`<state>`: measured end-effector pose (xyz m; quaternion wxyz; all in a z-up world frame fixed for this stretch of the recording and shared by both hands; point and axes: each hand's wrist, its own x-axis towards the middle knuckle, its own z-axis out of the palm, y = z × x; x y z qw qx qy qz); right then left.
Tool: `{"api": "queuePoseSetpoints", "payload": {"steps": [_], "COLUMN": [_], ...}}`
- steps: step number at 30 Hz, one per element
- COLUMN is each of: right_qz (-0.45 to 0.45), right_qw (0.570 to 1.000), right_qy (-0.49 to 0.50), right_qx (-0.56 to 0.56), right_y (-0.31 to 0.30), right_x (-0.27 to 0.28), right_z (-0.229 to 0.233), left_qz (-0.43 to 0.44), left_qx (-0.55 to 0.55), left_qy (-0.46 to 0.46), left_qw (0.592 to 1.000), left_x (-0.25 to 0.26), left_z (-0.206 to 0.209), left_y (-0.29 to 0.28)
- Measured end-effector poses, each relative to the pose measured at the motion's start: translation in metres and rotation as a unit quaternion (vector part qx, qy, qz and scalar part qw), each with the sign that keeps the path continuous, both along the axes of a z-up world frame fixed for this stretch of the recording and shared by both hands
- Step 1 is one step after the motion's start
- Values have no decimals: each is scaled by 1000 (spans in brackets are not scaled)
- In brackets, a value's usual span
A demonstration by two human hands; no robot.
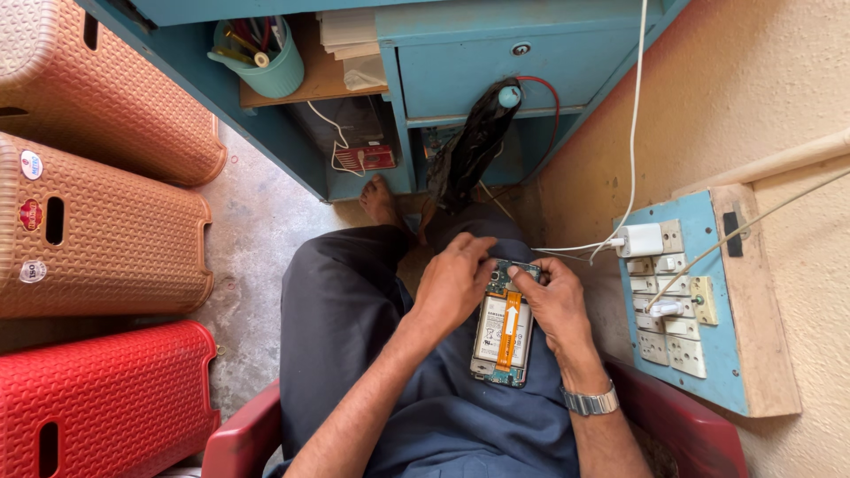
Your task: The person handles internal components of a disassembled smartphone, connecting and disconnecting ribbon cables by hand, and picks up intact smartphones from the desk.
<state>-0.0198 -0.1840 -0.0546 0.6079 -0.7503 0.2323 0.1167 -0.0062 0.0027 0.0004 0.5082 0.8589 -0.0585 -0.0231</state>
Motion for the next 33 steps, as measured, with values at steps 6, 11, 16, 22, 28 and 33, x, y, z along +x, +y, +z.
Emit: {"api": "queuePoseSetpoints", "payload": {"steps": [6,11,16,22,28,33], "right_qz": [19,9,-78,-62,-43,-69], "right_qw": [998,997,967,914,901,881], "right_qy": [-6,61,-40,-16,-18,-19], "right_qx": [-58,44,239,400,431,467], "right_y": [5,-23,-48,-26,12,26], "right_x": [1,0,-4,-19,-44,-48], "right_z": [-1,8,23,58,66,77], "left_qz": [32,31,68,76,34,-6], "left_qx": [-17,-28,-36,-2,-29,-7], "left_qy": [68,52,42,23,10,-54], "left_qw": [997,998,996,997,999,999], "left_x": [-6,-10,-23,-44,-63,-68], "left_z": [-2,-7,-1,25,44,40], "left_y": [-3,1,13,19,4,-5]}}
